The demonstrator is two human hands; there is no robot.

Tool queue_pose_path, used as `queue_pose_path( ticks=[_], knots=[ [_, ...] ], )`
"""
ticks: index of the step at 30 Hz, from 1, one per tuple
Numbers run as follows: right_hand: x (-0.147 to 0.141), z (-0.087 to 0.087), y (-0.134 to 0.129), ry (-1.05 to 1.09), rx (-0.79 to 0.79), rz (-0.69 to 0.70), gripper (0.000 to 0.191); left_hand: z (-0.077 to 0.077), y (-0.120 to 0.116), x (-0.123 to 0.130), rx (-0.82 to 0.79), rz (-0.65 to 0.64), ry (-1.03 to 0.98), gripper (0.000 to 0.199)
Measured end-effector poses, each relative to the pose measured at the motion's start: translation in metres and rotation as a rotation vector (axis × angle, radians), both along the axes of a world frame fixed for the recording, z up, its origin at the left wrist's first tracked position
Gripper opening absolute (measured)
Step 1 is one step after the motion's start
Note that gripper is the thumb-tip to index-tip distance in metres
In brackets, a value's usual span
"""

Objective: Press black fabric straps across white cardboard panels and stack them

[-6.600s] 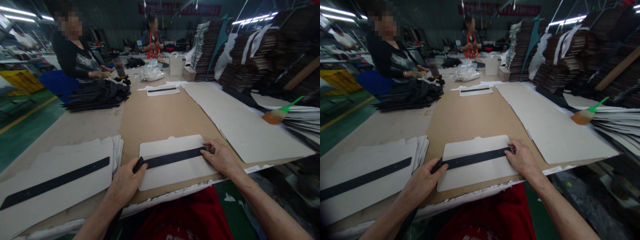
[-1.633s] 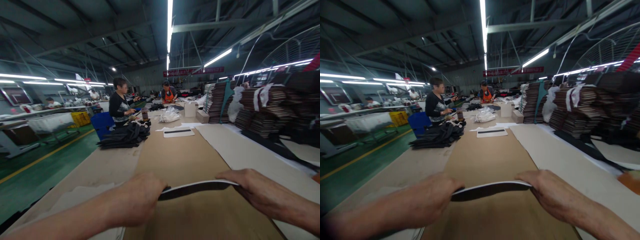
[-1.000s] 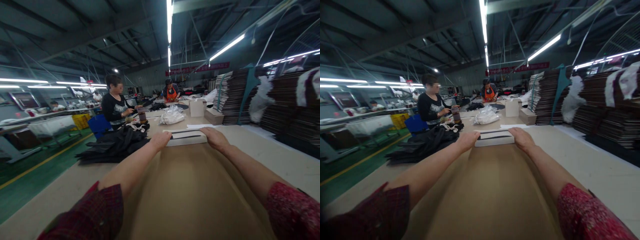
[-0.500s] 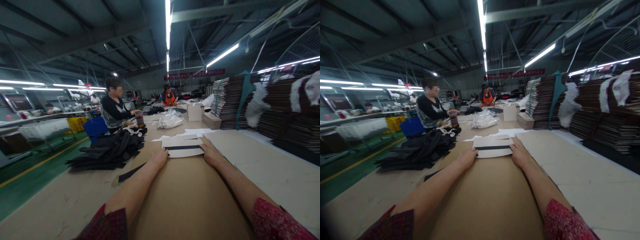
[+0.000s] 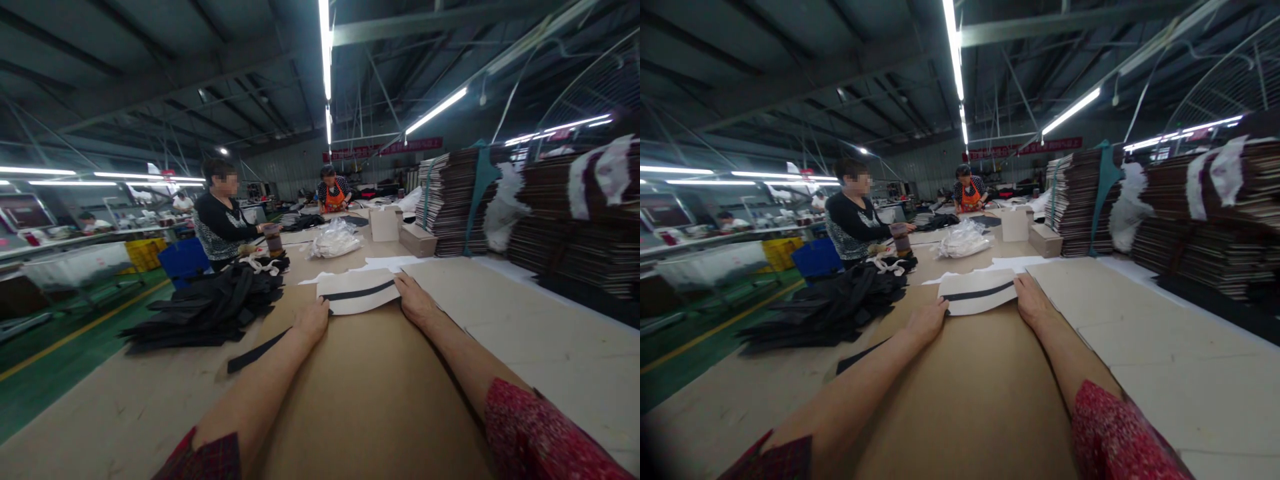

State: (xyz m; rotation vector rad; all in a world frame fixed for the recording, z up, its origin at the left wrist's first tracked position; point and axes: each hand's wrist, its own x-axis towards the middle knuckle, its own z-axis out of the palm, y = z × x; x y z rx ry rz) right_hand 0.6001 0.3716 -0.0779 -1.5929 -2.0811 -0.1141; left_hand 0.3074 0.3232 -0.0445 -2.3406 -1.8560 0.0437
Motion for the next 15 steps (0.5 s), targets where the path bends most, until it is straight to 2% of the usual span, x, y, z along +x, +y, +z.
queue_pose_path(
  ticks=[6,10,15],
  knots=[
    [0.002,-0.002,0.004,-0.035,-0.158,-0.057,0.046,-0.002,0.006,0.0,-0.026,0.015,-0.013,0.051],
    [0.001,0.001,0.001,-0.031,-0.209,-0.079,0.049,0.002,0.009,-0.001,-0.057,0.006,-0.02,0.053],
    [-0.003,0.02,-0.029,-0.06,-0.214,-0.113,0.054,0.01,0.007,0.006,-0.051,0.079,-0.005,0.056]
  ],
)
